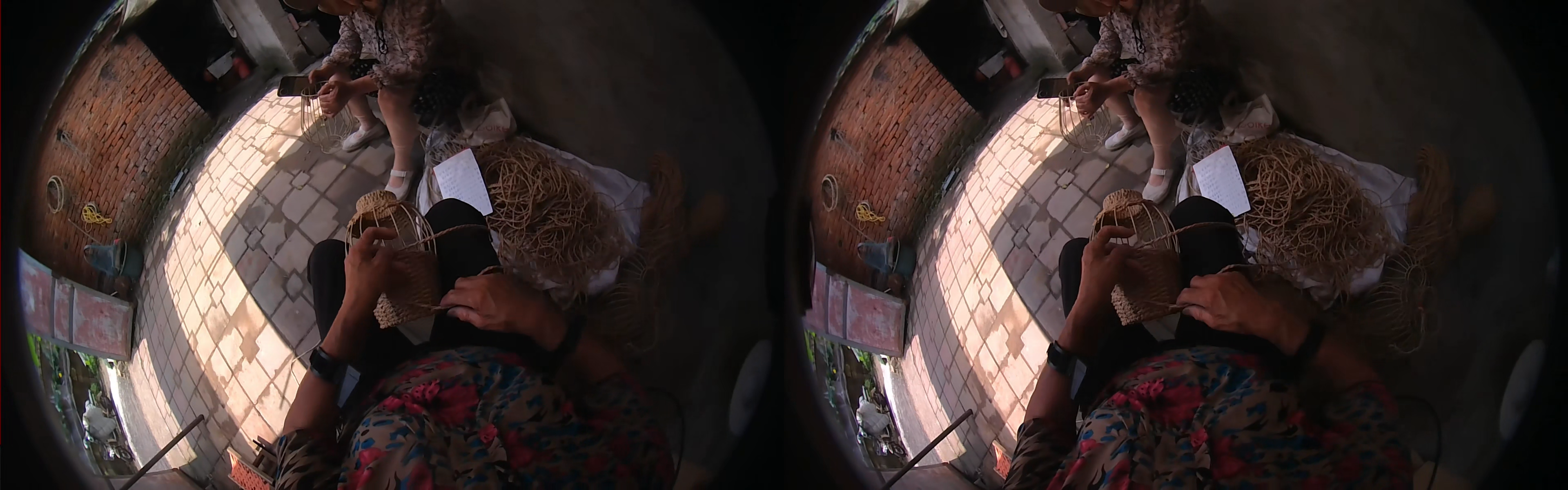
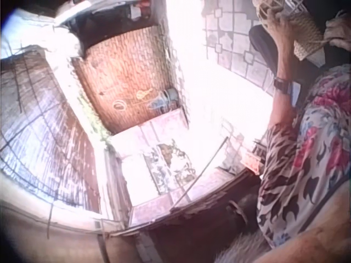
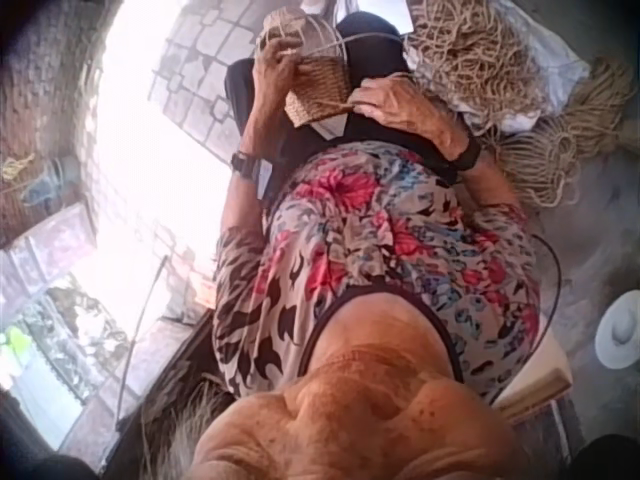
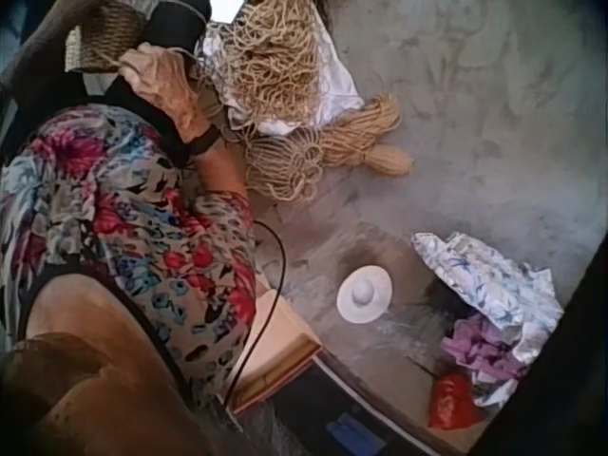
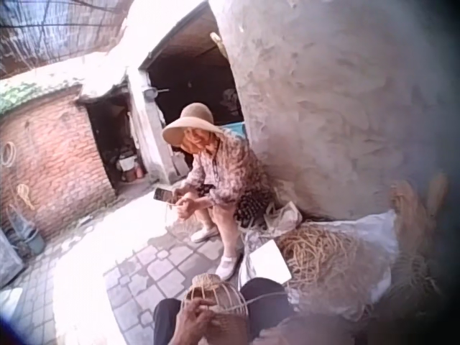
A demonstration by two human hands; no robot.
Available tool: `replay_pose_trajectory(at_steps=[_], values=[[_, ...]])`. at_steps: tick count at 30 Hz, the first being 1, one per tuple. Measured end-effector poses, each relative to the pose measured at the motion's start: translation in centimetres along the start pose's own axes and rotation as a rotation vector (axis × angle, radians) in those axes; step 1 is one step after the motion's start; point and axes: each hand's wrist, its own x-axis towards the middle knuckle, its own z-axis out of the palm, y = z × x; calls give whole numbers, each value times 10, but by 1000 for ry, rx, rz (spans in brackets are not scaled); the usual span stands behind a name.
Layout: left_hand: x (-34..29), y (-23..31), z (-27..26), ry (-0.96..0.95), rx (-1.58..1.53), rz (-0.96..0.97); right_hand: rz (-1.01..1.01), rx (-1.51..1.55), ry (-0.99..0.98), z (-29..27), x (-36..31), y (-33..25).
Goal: Weaving a small straw basket by hand.
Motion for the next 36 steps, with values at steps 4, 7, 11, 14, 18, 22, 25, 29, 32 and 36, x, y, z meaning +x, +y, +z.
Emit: replay_pose_trajectory(at_steps=[4,7,11,14,18,22,25,29,32,36], values=[[9,13,-12,9,-338,-104,-9,194,-36,-11,0,-9],[11,17,-16,74,-530,-41,51,163,-161,-24,0,-19],[16,15,-25,96,-627,-27,83,23,-185,-45,-21,19],[12,11,-35,70,-719,16,59,-59,344,-75,-72,85],[7,1,-31,50,-543,61,980,-937,209,-133,-78,122],[-12,-21,-20,45,-440,-6,291,-532,675,-104,-18,68],[-18,-32,-22,55,-413,-38,-26,-303,536,-59,43,17],[-22,-29,-17,22,-387,-70,-212,-435,465,-21,83,-6],[-25,-27,-16,37,-384,-124,-253,-513,303,-7,86,-5],[-32,-33,-39,64,-500,-102,94,626,-273,4,51,-21]])
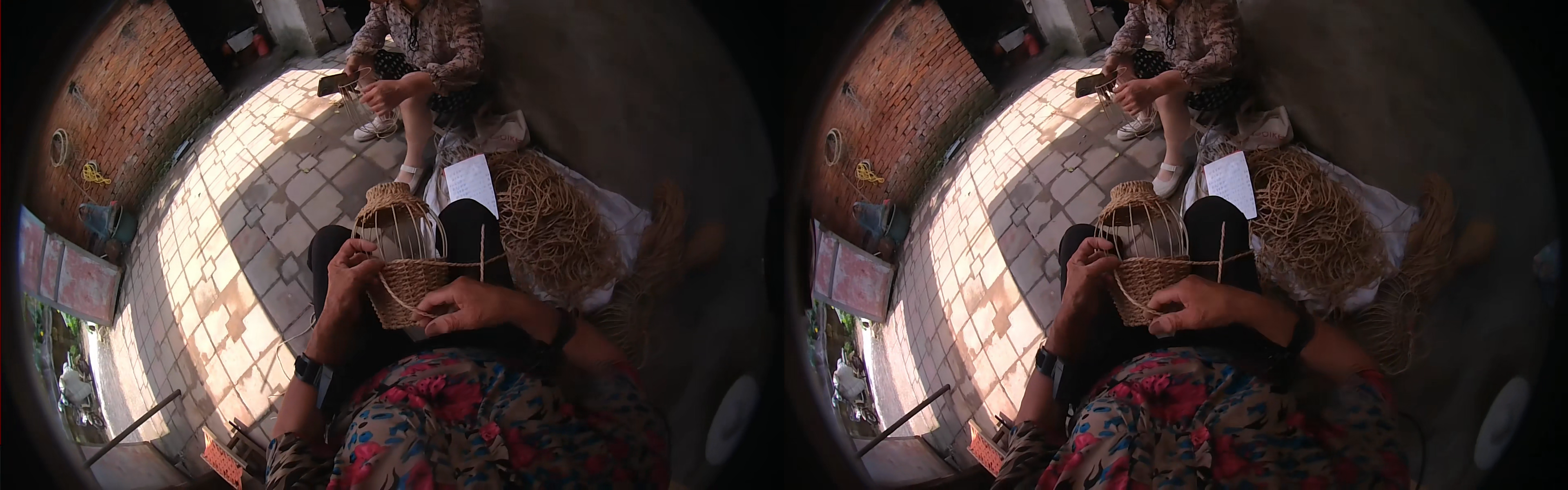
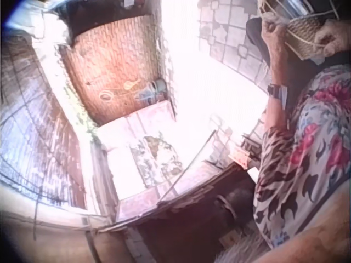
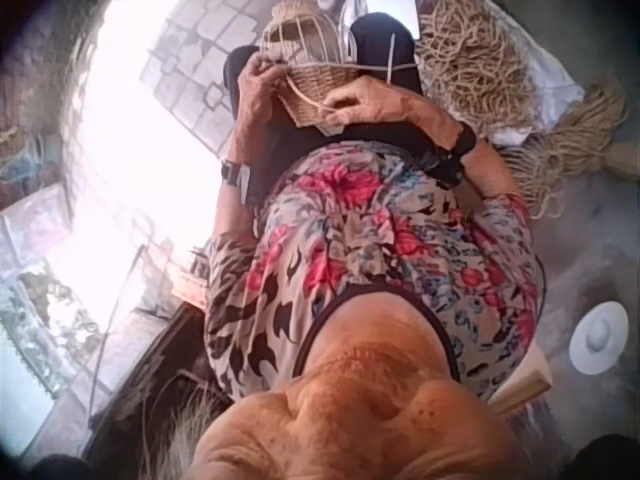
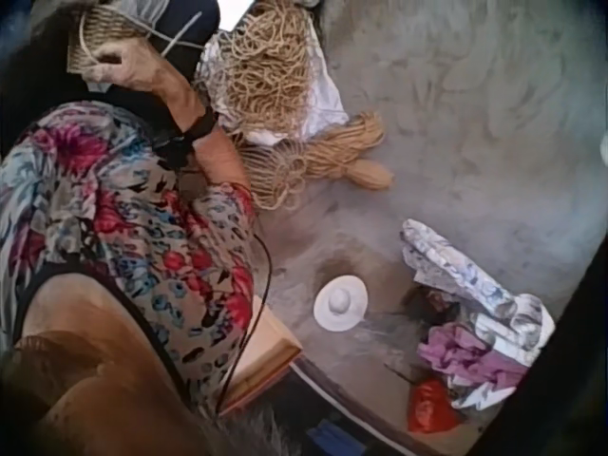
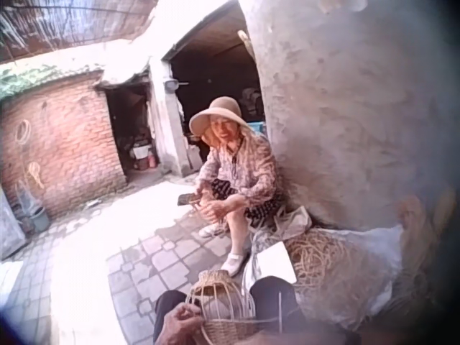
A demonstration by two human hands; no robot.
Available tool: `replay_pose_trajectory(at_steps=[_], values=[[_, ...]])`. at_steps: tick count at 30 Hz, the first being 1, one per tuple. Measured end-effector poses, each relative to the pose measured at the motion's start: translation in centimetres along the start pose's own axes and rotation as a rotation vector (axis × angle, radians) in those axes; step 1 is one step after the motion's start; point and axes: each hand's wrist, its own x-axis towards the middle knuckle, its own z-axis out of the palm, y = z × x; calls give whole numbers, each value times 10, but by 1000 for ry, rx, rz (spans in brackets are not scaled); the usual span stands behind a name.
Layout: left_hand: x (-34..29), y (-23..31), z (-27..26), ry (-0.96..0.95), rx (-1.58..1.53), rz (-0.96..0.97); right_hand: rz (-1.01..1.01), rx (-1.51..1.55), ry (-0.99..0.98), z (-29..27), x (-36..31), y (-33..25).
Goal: Weaving a small straw basket by hand.
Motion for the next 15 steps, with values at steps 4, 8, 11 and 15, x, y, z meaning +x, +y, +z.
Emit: replay_pose_trajectory(at_steps=[4,8,11,15], values=[[0,-4,-10,-128,16,-23,257,1153,281,2,-18,51],[-2,-12,-6,-183,146,61,-53,1300,509,8,-2,50],[-5,-10,-8,-189,130,111,-8,1091,542,0,-4,44],[-24,16,17,102,921,536,137,828,607,-7,-14,47]])
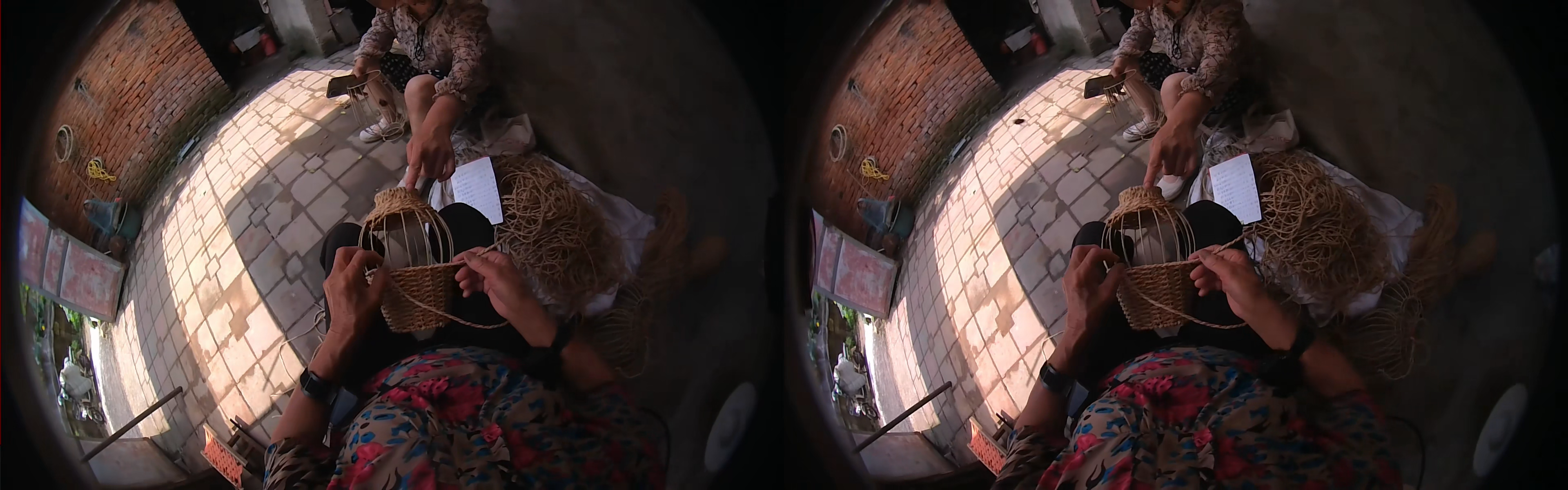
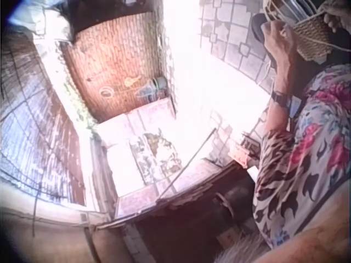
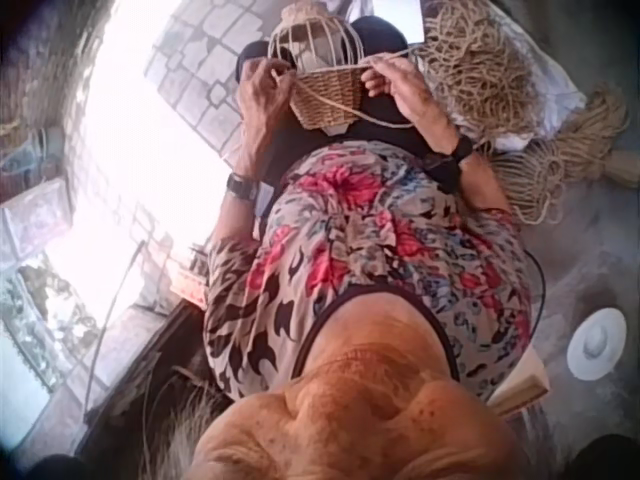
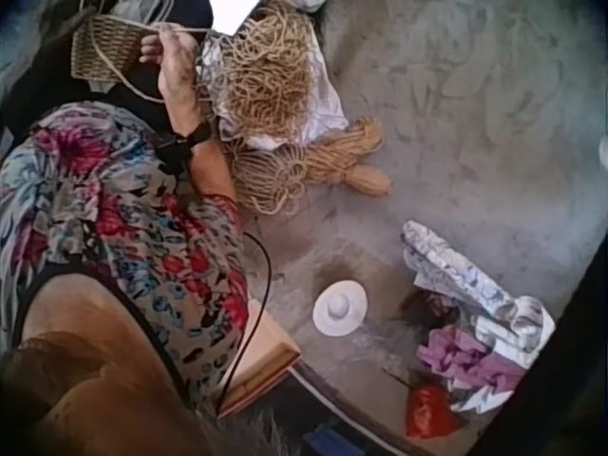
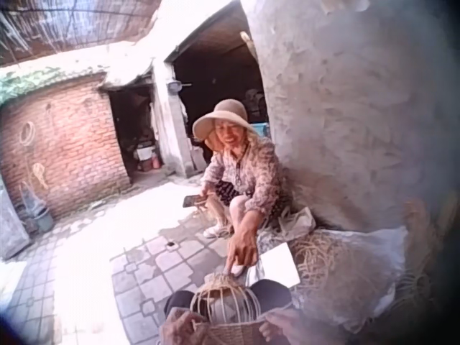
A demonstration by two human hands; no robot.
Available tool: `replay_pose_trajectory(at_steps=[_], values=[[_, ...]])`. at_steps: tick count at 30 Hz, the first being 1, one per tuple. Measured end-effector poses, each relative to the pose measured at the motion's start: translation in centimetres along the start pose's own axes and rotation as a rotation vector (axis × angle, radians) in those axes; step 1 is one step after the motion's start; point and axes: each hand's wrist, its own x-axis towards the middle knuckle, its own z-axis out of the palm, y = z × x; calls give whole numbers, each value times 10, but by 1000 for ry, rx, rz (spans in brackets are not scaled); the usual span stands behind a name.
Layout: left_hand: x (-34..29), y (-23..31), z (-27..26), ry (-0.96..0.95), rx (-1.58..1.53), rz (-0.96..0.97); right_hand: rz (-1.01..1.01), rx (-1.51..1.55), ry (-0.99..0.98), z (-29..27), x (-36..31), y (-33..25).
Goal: Weaving a small straw basket by hand.
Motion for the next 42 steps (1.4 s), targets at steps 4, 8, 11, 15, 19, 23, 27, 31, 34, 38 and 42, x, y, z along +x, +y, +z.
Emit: replay_pose_trajectory(at_steps=[4,8,11,15,19,23,27,31,34,38,42], values=[[1,12,17,-86,-38,133,4,10,16,-2,1,1],[6,11,25,-146,-15,85,-45,27,28,-6,3,-1],[7,19,25,-151,53,-3,-123,59,8,-2,8,-10],[6,22,30,-120,136,-86,-270,-5,-81,15,24,-20],[3,19,31,-45,-24,-141,-296,-216,-198,36,49,-27],[3,8,29,-54,-64,-144,-687,-1441,-36,57,65,-29],[0,0,27,-84,-103,-107,-610,-1540,-23,75,64,-16],[0,-2,21,-126,-123,-54,-706,-1073,141,70,46,-16],[-2,3,19,-49,-64,25,-592,-1067,213,38,27,-8],[3,16,19,22,58,179,-385,-1179,336,-22,9,-3],[5,22,28,-128,66,132,-179,-822,218,-33,12,-26]])
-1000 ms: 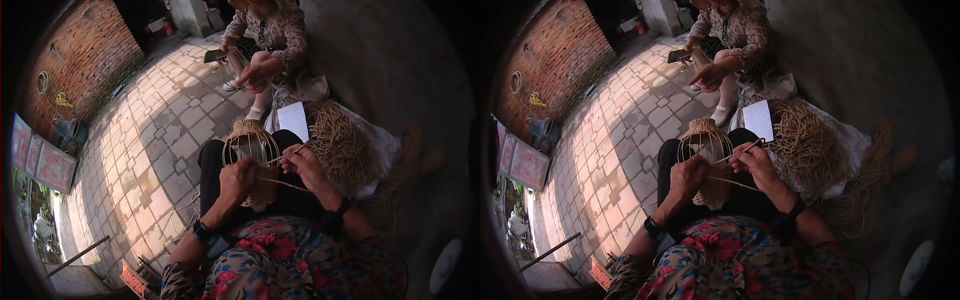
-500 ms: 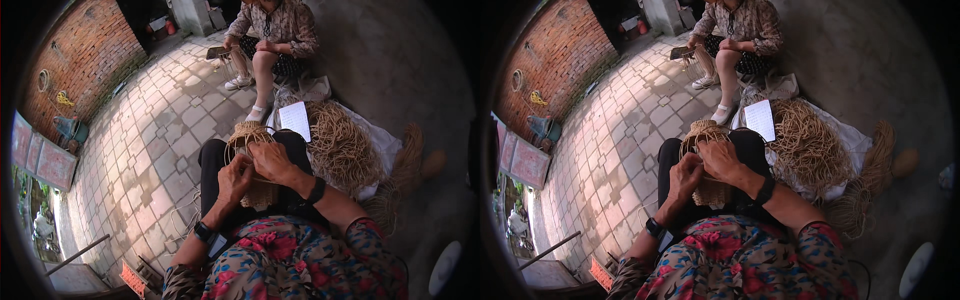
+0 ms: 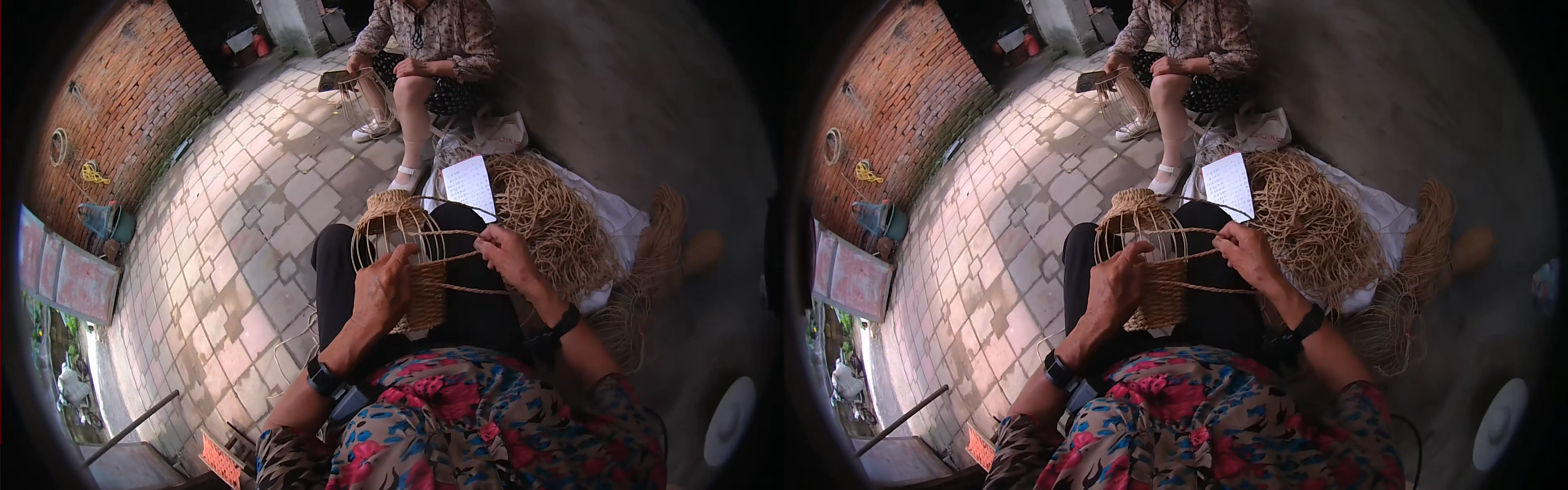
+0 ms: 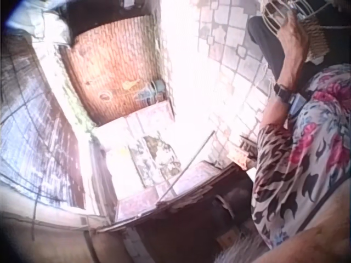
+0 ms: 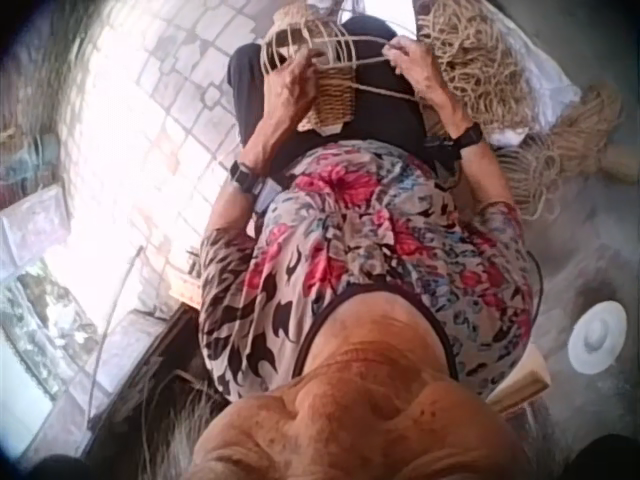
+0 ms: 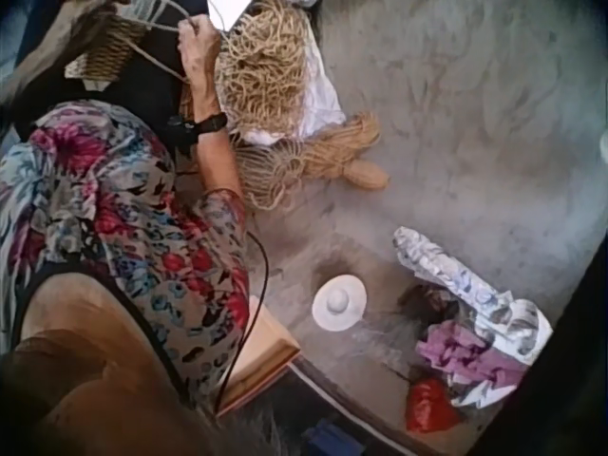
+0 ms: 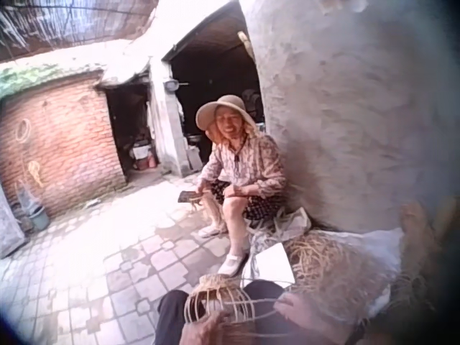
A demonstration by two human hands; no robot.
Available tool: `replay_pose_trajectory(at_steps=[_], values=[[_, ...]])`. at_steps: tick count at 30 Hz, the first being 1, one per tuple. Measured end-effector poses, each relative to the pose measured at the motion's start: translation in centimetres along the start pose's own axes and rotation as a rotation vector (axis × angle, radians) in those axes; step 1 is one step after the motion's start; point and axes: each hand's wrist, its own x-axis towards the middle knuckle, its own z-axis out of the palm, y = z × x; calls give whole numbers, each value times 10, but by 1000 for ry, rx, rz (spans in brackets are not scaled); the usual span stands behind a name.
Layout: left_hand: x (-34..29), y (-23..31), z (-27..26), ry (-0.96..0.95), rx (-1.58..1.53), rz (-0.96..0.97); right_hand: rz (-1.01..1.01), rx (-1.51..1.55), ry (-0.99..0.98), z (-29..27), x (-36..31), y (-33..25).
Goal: Weaving a small straw basket by hand.
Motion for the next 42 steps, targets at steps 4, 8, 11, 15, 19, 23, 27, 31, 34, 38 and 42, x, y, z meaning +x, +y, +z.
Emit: replay_pose_trajectory(at_steps=[4,8,11,15,19,23,27,31,34,38,42], values=[[10,1,9,-55,6,-77,-28,573,-232,9,27,-13],[12,4,12,-37,-25,-152,-17,722,-337,34,46,-16],[11,1,11,7,-128,-217,-296,15,-136,49,53,-25],[8,-10,5,98,-261,-282,-417,-273,72,62,50,-47],[1,-14,6,80,-300,-299,-443,-410,148,72,51,-46],[-1,-15,6,124,-300,-310,-414,-477,145,85,57,-36],[-4,-27,8,132,-384,-345,-395,-150,157,81,45,-39],[-6,-36,10,134,-417,-305,-182,-7,124,64,22,-31],[-6,-41,11,160,-448,-319,-295,-332,235,49,2,-12],[-4,-36,4,126,-355,-289,-252,-569,333,6,2,27],[-1,-17,-1,249,27,-100,-221,-420,149,-13,10,28]])
